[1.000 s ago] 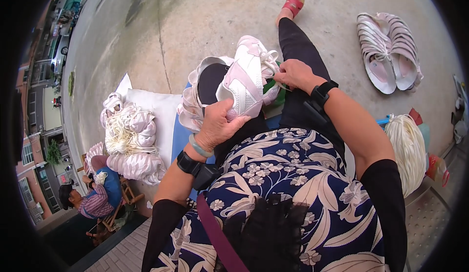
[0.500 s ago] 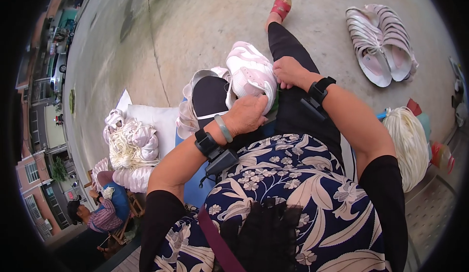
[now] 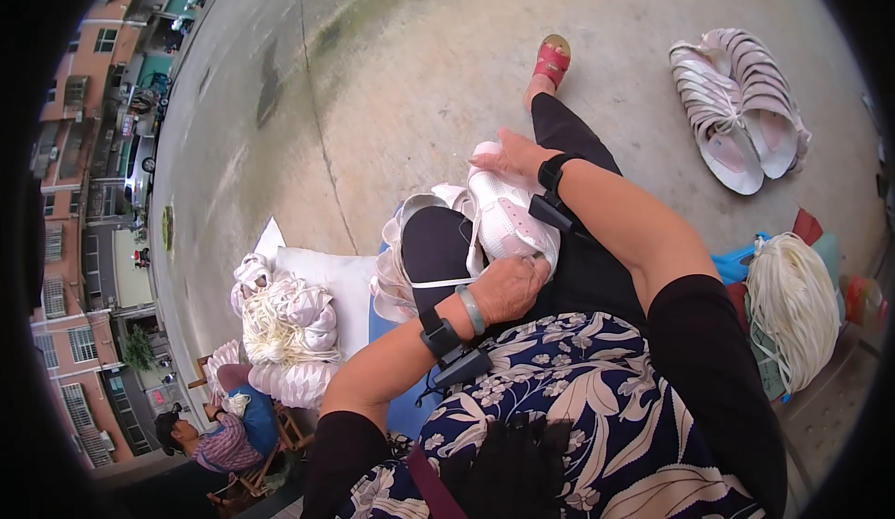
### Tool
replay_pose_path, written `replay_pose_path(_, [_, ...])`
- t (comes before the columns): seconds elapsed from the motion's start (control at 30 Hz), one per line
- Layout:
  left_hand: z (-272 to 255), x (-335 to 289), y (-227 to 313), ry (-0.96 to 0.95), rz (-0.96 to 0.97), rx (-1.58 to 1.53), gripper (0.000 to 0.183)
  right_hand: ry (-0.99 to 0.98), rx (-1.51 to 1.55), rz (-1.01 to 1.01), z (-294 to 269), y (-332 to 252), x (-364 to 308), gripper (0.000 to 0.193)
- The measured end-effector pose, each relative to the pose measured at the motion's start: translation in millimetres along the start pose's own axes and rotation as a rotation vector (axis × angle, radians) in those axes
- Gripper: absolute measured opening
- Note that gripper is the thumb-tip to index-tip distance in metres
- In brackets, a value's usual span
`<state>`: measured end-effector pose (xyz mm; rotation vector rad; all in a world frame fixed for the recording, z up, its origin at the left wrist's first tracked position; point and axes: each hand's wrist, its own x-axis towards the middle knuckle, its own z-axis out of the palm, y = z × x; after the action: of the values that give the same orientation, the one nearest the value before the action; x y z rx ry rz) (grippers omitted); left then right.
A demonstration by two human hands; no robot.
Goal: The recorder is lacing a pair of white and green sneakers while sitting outdoors.
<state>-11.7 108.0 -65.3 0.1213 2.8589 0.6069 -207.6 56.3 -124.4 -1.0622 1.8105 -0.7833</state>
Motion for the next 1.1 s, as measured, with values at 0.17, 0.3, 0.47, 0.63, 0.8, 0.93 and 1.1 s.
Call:
replay_pose_path(0.17, [-10.8,11.4,-7.4,-0.064,0.037,-0.003,0.017,-0.134,-0.16,0.068,-2.4,-9.1,15.1,0.1])
replay_pose_path(0.3, [-8.6,14.7,-11.5,-0.079,0.112,0.048,0.015,-0.063,-0.025,0.063,-14.7,-7.0,-0.5,0.086])
replay_pose_path(0.47, [5.3,15.4,-5.0,-0.178,0.164,0.098,0.013,-0.06,0.232,-0.017,-8.5,2.5,-17.2,0.074])
replay_pose_path(0.63, [7.4,22.2,-3.4,-0.205,0.158,0.126,0.019,-0.004,0.134,-0.057,-20.5,4.7,-29.3,0.065])
replay_pose_path(0.8, [3.4,15.6,-11.0,-0.203,0.163,0.073,0.023,0.389,-0.483,-0.344,-29.3,-4.9,-79.7,0.044])
replay_pose_path(0.93, [-33.7,-1.1,-2.2,-0.223,0.015,-0.123,0.025,0.011,-0.576,-0.254,-15.9,-29.2,-143.5,0.043])
replay_pose_path(1.1, [-22.2,-34.9,-9.9,0.453,-0.062,0.012,0.019,-0.008,-0.545,-0.285,5.1,-17.4,-169.0,0.042])
